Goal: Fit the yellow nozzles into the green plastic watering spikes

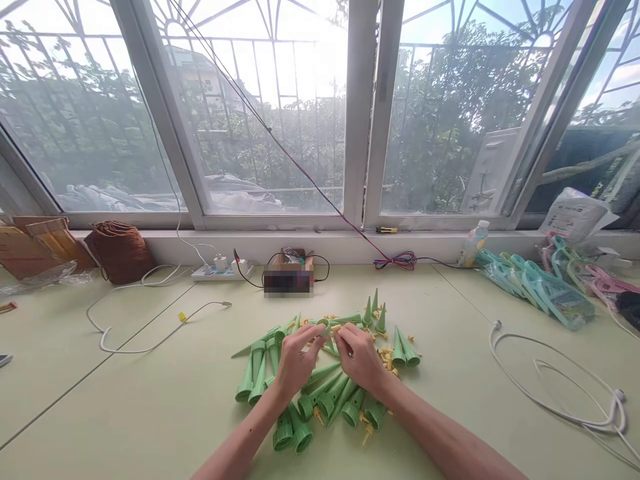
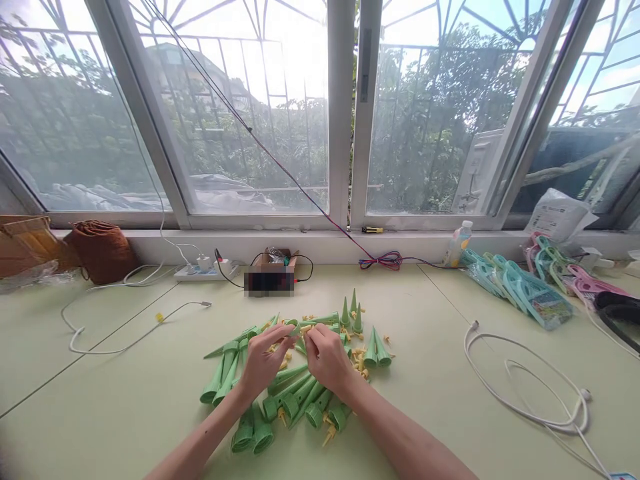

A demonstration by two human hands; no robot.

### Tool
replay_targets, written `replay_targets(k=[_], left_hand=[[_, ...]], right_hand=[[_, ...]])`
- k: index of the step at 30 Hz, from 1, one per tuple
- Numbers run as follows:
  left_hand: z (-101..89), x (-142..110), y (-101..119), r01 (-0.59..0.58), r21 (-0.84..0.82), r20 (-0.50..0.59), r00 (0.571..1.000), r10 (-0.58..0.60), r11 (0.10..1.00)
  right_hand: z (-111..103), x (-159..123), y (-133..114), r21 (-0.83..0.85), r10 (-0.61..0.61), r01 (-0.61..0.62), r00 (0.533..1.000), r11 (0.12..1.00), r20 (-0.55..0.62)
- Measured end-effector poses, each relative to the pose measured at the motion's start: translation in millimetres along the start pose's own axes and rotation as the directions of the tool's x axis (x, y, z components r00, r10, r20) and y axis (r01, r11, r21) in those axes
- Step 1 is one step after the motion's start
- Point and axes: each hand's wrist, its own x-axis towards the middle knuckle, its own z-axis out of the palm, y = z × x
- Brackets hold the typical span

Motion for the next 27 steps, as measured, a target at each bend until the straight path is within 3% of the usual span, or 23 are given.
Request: replay_targets(k=[11, 17, 20, 27], left_hand=[[3.1, 1, -1, 0.205, -0.261, 0.045, 0.979, -0.2, 0.943], [2.7, 6, 6, 0.336, -0.524, 0.106, 0.937, -0.332, 0.782], [1.7, 8, 10, 0.379, -0.565, 0.143, 0.92, -0.365, 0.733], [5.3, 3, -2, 0.347, -0.42, 0.064, 0.933, -0.354, 0.839]], right_hand=[[1, -1, 1, 0.027, 0.015, -0.016, 1.0, 1.0, 0.002], [0, 0, -1, 0.026, 0.011, -0.011, 1.0, 1.0, -0.021], [0, -1, -2, 0.027, 0.016, -0.015, 0.999, 1.0, -0.028], [1, -1, 0, 0.011, -0.005, 0.006, 0.999, 1.0, -0.041]])
